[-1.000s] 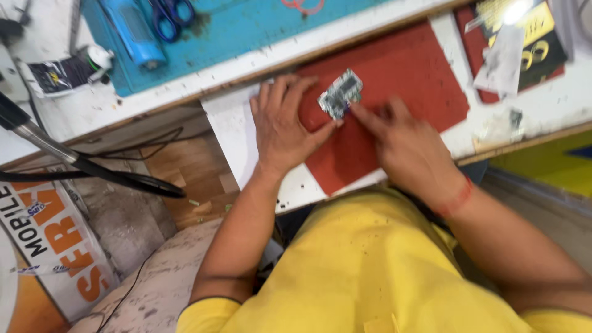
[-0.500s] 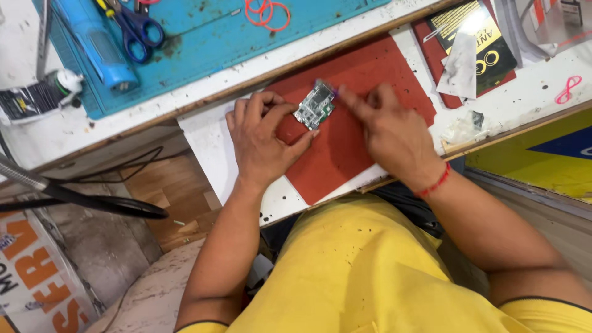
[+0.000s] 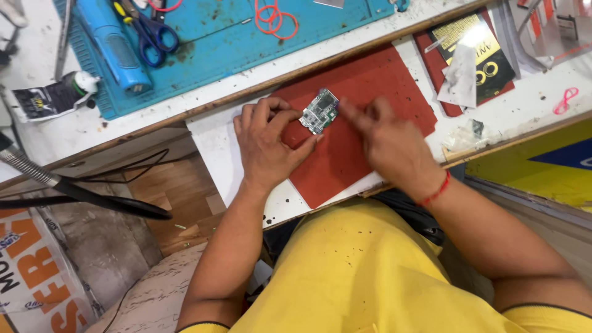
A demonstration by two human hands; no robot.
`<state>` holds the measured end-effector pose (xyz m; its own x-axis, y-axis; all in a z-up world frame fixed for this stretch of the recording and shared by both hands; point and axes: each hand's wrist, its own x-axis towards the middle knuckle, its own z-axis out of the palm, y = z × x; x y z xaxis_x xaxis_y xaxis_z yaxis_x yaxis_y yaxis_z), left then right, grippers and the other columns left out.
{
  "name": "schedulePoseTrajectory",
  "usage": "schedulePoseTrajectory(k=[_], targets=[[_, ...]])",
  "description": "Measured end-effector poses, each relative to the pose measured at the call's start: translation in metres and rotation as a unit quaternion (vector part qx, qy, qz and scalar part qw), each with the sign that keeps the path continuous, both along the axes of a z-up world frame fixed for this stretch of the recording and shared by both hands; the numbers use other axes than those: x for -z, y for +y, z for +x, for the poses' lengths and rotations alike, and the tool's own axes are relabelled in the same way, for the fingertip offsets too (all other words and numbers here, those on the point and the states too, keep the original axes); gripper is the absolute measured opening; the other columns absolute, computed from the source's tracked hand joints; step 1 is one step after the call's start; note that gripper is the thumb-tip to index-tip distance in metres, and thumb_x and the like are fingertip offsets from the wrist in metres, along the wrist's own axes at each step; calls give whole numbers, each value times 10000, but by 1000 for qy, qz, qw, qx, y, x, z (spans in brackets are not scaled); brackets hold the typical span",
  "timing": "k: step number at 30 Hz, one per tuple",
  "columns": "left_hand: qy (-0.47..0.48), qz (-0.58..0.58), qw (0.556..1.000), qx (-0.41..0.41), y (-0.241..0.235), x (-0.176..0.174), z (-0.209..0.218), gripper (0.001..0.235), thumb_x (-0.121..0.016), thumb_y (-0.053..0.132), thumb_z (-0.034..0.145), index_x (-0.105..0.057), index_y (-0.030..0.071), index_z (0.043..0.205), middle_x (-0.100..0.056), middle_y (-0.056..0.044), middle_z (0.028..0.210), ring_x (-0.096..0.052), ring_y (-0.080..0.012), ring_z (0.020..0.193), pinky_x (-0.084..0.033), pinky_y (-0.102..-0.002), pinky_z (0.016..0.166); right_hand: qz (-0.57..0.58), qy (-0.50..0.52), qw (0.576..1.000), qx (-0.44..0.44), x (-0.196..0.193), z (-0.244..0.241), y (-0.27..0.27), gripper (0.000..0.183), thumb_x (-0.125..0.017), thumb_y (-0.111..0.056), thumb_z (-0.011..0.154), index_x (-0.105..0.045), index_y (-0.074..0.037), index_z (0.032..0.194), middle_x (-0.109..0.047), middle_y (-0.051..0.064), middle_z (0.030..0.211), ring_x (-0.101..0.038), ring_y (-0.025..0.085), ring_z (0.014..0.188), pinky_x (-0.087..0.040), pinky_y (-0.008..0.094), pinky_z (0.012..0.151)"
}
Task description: The person uses a hot air gun to heat a small circuit board placed on a red mat. They then use a small tool to scrape and manipulate components on the board's surface. The person repeats the heating and scraping process on different areas of the board.
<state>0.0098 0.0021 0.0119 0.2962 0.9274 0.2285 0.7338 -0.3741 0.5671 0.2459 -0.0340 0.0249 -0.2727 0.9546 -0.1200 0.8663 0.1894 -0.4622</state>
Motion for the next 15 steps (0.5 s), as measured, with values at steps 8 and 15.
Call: schedulePoseTrajectory(k=[8,15], targets=[[15,15,1000,-1,-1,-4,2,489,-961,438,656,-745,155,991,-599,2,1120,-518,-245,1069,-356,-441,925,-32,-12,999,2,-14,-2,-6,652,-506,-4,872,-531,-183,1499,-602,193,1067,-642,400,670,-544,491,569],[16,-10,1000,-9,2,1,4,450,-949,338,675,-721,131,1002,-578,-20,1138,-520,-263,1087,-368,-449,930,15,20,1000,6,4,-22,4,622,-518,-6,908,-545,-157,1511,-614,186,1092,-660,382,720,-549,488,607]])
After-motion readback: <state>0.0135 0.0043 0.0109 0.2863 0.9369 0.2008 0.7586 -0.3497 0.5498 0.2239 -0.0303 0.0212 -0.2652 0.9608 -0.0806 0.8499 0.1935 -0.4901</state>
